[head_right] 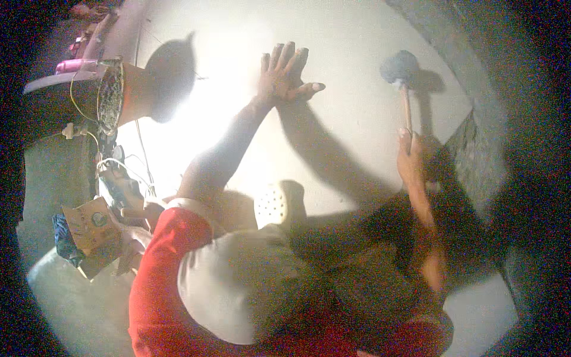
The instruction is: The person spreads cement on the floor using a trowel, places a large white tile, and taps it with a rubber mallet to level it. They then insert tile spacers between tiles to maintain even gaps.
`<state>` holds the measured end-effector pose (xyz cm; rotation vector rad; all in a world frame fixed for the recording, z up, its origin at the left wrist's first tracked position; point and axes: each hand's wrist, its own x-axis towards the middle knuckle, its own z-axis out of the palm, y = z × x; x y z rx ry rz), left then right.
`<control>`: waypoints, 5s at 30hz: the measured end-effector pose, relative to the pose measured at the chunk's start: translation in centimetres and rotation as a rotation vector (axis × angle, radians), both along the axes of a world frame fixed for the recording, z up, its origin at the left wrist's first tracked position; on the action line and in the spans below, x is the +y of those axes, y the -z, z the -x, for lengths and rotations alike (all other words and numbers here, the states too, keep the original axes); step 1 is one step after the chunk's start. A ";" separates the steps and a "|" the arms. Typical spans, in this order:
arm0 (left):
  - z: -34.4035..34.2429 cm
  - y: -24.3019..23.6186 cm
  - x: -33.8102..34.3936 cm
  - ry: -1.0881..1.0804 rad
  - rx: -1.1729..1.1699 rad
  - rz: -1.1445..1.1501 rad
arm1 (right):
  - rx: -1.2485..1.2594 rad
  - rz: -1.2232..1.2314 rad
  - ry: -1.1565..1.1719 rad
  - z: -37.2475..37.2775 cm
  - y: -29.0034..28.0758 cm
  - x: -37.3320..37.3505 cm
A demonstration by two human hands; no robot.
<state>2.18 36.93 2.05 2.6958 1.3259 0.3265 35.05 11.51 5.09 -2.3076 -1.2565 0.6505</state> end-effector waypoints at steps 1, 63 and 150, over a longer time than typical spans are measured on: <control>0.0 -0.1 1.2 -0.057 0.012 0.024 | -0.042 -0.061 -0.017 -0.5 -0.5 1.0; 0.5 -2.2 6.9 -0.203 -0.207 0.093 | -0.021 -0.314 0.065 6.0 -0.9 14.0; 1.9 -1.9 -20.0 0.319 0.236 0.303 | -0.295 0.237 -0.342 -9.3 -14.9 -12.1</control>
